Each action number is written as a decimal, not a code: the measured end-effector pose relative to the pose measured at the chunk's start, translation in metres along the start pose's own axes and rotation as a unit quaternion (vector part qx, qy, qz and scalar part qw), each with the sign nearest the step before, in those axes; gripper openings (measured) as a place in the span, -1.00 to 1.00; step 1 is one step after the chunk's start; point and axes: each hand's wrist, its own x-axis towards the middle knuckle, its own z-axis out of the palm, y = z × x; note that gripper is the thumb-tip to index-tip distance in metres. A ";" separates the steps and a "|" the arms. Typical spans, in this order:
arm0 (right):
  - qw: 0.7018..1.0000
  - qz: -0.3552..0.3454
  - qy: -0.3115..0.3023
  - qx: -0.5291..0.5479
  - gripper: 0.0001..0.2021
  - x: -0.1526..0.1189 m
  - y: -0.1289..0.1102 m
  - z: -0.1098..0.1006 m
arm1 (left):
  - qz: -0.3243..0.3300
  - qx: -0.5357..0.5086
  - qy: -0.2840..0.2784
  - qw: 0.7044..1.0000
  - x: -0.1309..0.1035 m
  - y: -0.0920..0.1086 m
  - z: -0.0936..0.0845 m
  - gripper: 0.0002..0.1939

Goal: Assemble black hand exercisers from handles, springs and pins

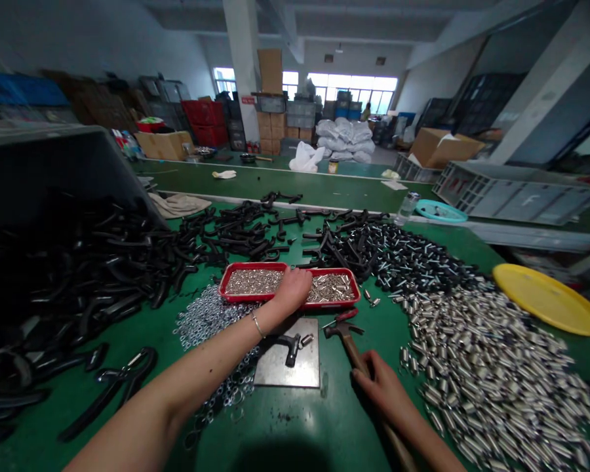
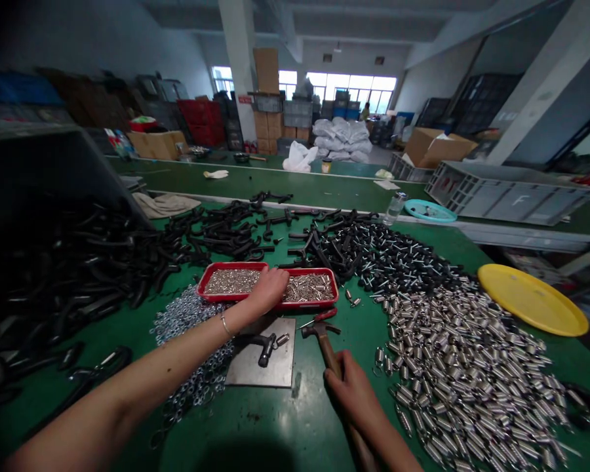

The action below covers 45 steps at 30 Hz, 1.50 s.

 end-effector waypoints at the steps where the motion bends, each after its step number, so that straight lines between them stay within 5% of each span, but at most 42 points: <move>1: 0.996 0.026 -0.024 0.079 -0.75 0.002 -0.002 -0.004 | -0.002 -0.014 0.012 1.000 -0.007 -0.002 -0.005 -0.71; 5: 0.904 0.149 -0.133 0.379 -0.63 -0.014 -0.001 -0.010 | -0.019 -0.216 0.031 0.976 -0.058 -0.013 -0.013 -0.79; 9: 0.858 0.201 -0.167 0.442 -0.62 -0.030 -0.002 -0.003 | -0.083 -0.363 -0.030 0.928 -0.104 -0.014 0.001 -0.85; 17: 0.962 0.046 -0.106 0.248 -0.61 -0.025 -0.050 -0.014 | -0.067 -0.279 -0.038 0.957 -0.110 -0.007 0.022 -0.81; 24: 0.989 -0.025 -0.143 -0.016 -0.63 -0.018 -0.045 -0.016 | 0.144 -0.123 -0.058 0.980 -0.112 -0.010 0.014 -0.71; 28: 0.989 -0.099 -0.078 -0.078 -0.67 -0.022 -0.061 -0.012 | 0.090 -0.181 -0.066 0.977 -0.129 -0.014 0.009 -0.05; 30: 0.986 -0.115 -0.063 -0.107 -0.67 -0.021 -0.068 -0.009 | 0.074 -0.200 -0.083 0.973 -0.138 -0.016 0.011 0.08; 37: 0.985 -0.051 -0.113 -0.122 -0.65 0.007 -0.037 0.000 | 0.076 -0.232 -0.101 0.964 -0.143 -0.023 0.019 0.04; 42: 0.976 -0.169 0.052 -0.127 -0.55 0.014 -0.030 0.007 | -0.007 -0.327 -0.062 0.943 -0.156 -0.003 0.001 -0.13; 45: 0.989 -0.147 -0.026 -0.015 -0.56 0.022 -0.048 0.018 | -0.001 -0.372 -0.028 0.928 -0.161 0.019 -0.010 -0.09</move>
